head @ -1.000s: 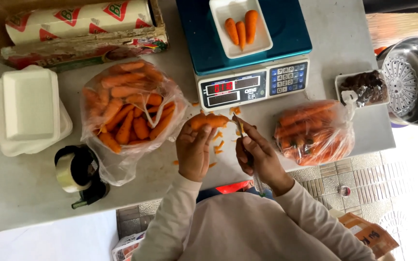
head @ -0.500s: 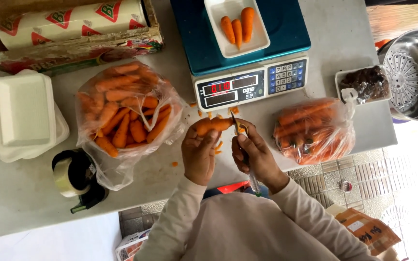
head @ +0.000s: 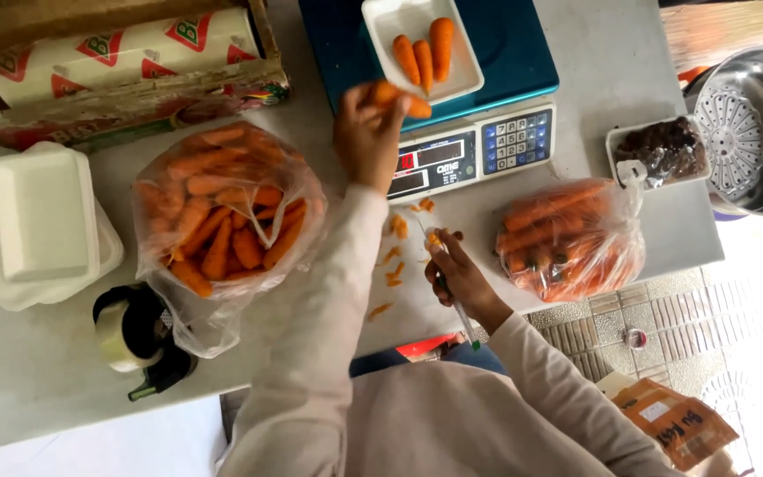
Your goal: Peeling carrots using a knife and placing them on a digital scale for weighing and bagging.
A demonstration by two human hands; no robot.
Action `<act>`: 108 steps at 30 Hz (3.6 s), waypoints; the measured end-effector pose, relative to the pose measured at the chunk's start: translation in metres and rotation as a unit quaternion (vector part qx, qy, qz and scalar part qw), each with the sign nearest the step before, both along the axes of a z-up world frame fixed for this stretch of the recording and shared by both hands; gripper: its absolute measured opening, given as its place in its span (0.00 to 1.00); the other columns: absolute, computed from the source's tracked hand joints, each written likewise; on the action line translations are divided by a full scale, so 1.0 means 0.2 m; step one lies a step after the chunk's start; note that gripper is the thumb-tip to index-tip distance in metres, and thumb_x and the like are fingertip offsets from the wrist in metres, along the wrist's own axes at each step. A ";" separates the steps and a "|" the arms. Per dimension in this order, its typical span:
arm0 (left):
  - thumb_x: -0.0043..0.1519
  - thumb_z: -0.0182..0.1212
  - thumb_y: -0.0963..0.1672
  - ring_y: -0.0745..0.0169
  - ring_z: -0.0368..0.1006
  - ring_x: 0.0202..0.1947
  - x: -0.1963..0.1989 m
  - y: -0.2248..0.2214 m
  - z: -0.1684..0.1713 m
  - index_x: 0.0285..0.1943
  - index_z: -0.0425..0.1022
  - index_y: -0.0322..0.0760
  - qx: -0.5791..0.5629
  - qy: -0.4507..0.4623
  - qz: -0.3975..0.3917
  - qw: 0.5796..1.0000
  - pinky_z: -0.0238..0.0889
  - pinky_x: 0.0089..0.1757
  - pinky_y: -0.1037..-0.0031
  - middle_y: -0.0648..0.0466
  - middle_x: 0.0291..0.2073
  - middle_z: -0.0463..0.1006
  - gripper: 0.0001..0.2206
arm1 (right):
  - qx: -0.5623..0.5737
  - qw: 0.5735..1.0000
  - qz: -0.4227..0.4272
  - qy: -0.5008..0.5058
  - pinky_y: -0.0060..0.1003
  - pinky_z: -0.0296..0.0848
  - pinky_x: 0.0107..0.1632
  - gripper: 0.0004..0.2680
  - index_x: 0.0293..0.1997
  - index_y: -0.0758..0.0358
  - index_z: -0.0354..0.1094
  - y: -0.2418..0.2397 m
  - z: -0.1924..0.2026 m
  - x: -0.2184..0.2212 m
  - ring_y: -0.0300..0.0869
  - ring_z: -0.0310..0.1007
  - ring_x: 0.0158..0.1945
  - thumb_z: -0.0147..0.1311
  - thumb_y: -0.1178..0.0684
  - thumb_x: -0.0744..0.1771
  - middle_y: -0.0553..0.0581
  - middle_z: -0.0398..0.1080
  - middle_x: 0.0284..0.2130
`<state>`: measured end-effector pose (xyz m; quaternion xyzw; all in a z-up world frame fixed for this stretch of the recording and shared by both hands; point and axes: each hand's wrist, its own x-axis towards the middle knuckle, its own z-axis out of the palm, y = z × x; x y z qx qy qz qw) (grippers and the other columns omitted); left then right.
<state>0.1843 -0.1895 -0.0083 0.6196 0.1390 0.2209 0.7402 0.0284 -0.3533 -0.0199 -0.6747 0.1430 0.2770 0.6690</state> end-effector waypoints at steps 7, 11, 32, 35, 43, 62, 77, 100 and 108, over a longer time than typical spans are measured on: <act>0.53 0.69 0.47 0.49 0.80 0.40 0.35 -0.07 -0.05 0.53 0.74 0.34 0.175 0.124 0.003 0.977 0.75 0.40 0.67 0.43 0.44 0.77 0.21 | -0.004 0.997 -0.003 0.081 0.33 0.49 0.19 0.25 0.77 0.48 0.46 -0.04 -0.04 -0.02 0.39 0.53 0.16 0.44 0.42 0.69 0.56 0.62 0.24; 0.59 0.64 0.51 0.57 0.72 0.37 -0.07 0.03 0.21 0.50 0.72 0.42 0.261 -0.018 0.000 0.965 0.71 0.37 0.72 0.49 0.40 0.72 0.17 | -0.021 0.998 0.013 0.051 0.33 0.49 0.18 0.25 0.78 0.41 0.43 -0.04 -0.05 0.01 0.41 0.54 0.16 0.42 0.43 0.69 0.57 0.62 0.24; 0.50 0.67 0.61 0.47 0.77 0.43 -0.97 0.80 -0.05 0.44 0.78 0.41 0.580 0.406 0.097 0.699 0.68 0.40 0.50 0.49 0.41 0.76 0.27 | 0.045 0.993 0.094 -0.048 0.29 0.58 0.10 0.18 0.75 0.55 0.52 0.15 0.07 0.02 0.40 0.59 0.12 0.36 0.54 0.72 0.58 0.62 0.20; 0.52 0.68 0.47 0.35 0.74 0.48 -1.06 0.78 0.25 0.52 0.68 0.36 0.421 0.222 0.089 0.875 0.70 0.45 0.45 0.43 0.45 0.72 0.21 | 0.057 0.993 0.091 -0.058 0.30 0.59 0.10 0.18 0.75 0.56 0.51 0.14 0.09 0.01 0.40 0.59 0.12 0.36 0.54 0.72 0.58 0.61 0.20; 0.50 0.78 0.39 0.71 0.70 0.35 -1.01 0.54 0.28 0.55 0.78 0.29 0.015 -0.039 -0.102 0.994 0.70 0.40 0.81 0.52 0.38 0.73 0.23 | 0.110 0.967 0.146 -0.178 0.30 0.62 0.10 0.18 0.72 0.66 0.53 0.16 0.34 0.00 0.40 0.62 0.11 0.37 0.53 0.72 0.57 0.61 0.18; 0.52 0.76 0.39 0.56 0.80 0.43 -0.95 0.28 0.42 0.57 0.80 0.38 0.212 -0.098 -0.145 0.961 0.74 0.45 0.69 0.50 0.45 0.84 0.22 | -0.049 0.839 0.308 -0.446 0.37 0.72 0.28 0.23 0.74 0.72 0.50 0.08 0.67 -0.03 0.44 0.71 0.22 0.49 0.56 0.69 0.56 0.72 0.23; 0.50 0.78 0.41 0.51 0.81 0.45 -0.96 0.30 0.38 0.56 0.80 0.37 0.276 -0.120 -0.107 0.948 0.76 0.45 0.67 0.48 0.45 0.83 0.23 | -0.012 0.854 0.278 -0.441 0.32 0.71 0.30 0.18 0.70 0.66 0.61 0.15 0.74 0.01 0.35 0.66 0.23 0.49 0.58 0.69 0.51 0.69 0.18; 0.66 0.62 0.43 0.63 0.73 0.54 -0.86 0.19 0.19 0.66 0.68 0.32 -0.269 -0.043 -0.094 0.957 0.71 0.53 0.76 0.47 0.54 0.74 0.20 | 0.002 0.987 0.148 -0.065 0.29 0.59 0.07 0.18 0.71 0.70 0.54 -0.03 0.16 0.05 0.38 0.60 0.09 0.38 0.53 0.72 0.58 0.62 0.16; 0.65 0.59 0.38 0.47 0.76 0.54 -0.90 0.14 0.19 0.65 0.65 0.27 -0.449 -0.013 -0.123 0.885 0.75 0.54 0.67 0.38 0.54 0.75 0.19 | 0.226 0.926 0.146 -0.264 0.25 0.64 0.14 0.20 0.74 0.72 0.45 0.02 0.42 0.00 0.37 0.63 0.12 0.38 0.54 0.72 0.56 0.61 0.19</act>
